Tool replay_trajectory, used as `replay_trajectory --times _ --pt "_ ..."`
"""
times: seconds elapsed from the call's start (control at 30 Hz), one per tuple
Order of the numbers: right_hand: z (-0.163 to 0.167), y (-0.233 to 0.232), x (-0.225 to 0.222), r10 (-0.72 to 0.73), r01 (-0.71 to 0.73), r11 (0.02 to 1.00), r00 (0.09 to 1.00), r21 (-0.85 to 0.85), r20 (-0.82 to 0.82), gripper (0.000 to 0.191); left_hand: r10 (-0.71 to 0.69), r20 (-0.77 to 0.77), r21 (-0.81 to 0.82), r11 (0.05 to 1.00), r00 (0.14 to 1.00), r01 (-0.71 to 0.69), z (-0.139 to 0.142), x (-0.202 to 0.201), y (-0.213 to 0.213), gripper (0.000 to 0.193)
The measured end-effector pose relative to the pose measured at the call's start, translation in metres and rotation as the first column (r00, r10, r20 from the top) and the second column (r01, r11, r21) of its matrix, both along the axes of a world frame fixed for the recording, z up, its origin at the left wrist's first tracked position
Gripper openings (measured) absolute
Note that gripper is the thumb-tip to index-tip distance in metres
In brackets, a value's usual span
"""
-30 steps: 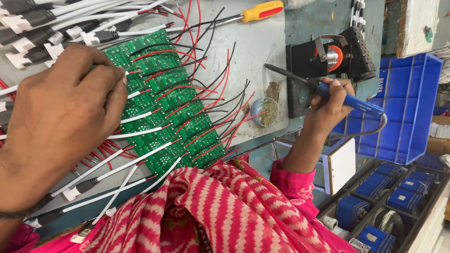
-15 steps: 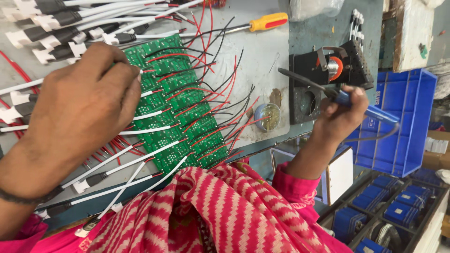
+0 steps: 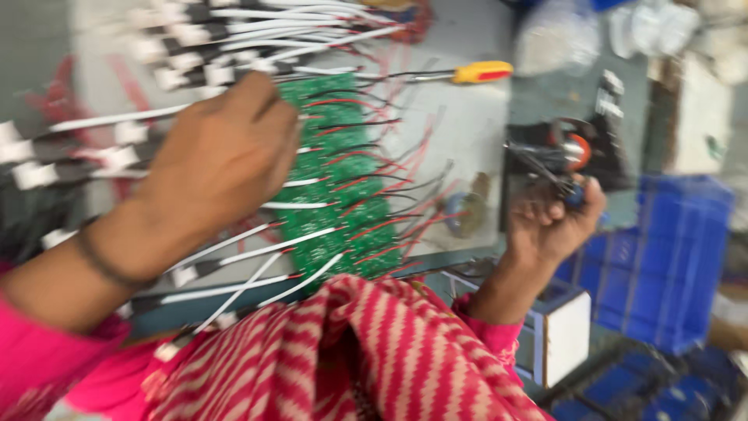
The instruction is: The person solders red and black wires onto green circuit boards at a workbench, holding a soldering iron in one hand while positioning wires and boards with the other, dipping the iron in flux between joints, and turning boards over to solder additional sides.
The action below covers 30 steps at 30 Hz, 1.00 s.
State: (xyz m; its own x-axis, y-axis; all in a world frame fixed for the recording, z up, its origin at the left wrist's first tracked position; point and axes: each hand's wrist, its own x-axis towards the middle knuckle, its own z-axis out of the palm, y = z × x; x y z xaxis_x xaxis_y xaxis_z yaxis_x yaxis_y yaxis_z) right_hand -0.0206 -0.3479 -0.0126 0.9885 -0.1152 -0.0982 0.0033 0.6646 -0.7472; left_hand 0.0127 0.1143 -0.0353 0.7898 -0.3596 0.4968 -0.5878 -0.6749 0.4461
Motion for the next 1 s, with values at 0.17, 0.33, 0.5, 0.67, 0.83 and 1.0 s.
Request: replay_trajectory --times 0.17,0.33,0.5,0.67,0.83,1.0 --pt "-0.009 0.045 0.001 0.072 -0.045 0.988 0.98 -0.149 0.183 0.041 -0.002 0.024 0.023 1.0 1.0 0.001 -0.011 0.007 -0.001 0.009" --pt "-0.019 0.087 0.007 -0.006 0.075 0.968 0.962 -0.241 0.272 0.034 -0.005 -0.034 0.008 1.0 0.999 0.005 -0.017 0.008 -0.003 0.008" --pt "-0.015 0.12 0.008 -0.087 0.201 0.91 0.947 -0.363 0.308 0.029 -0.014 -0.05 0.006 1.0 0.999 0.014 -0.019 0.006 -0.003 0.008" --pt "-0.012 0.143 0.01 -0.186 0.345 0.813 0.917 -0.47 0.351 0.031 -0.021 -0.046 0.004 1.0 0.999 0.021 -0.018 0.004 -0.001 0.009" --pt "-0.01 0.151 0.012 -0.189 0.372 0.778 0.907 -0.506 0.376 0.032 -0.019 -0.057 0.017 1.0 0.998 0.02 -0.017 0.004 -0.001 0.009" --pt "-0.007 0.16 0.013 -0.141 0.373 0.735 0.901 -0.566 0.41 0.033 -0.019 -0.054 0.001 1.0 0.998 0.019 -0.018 0.004 -0.002 0.009"
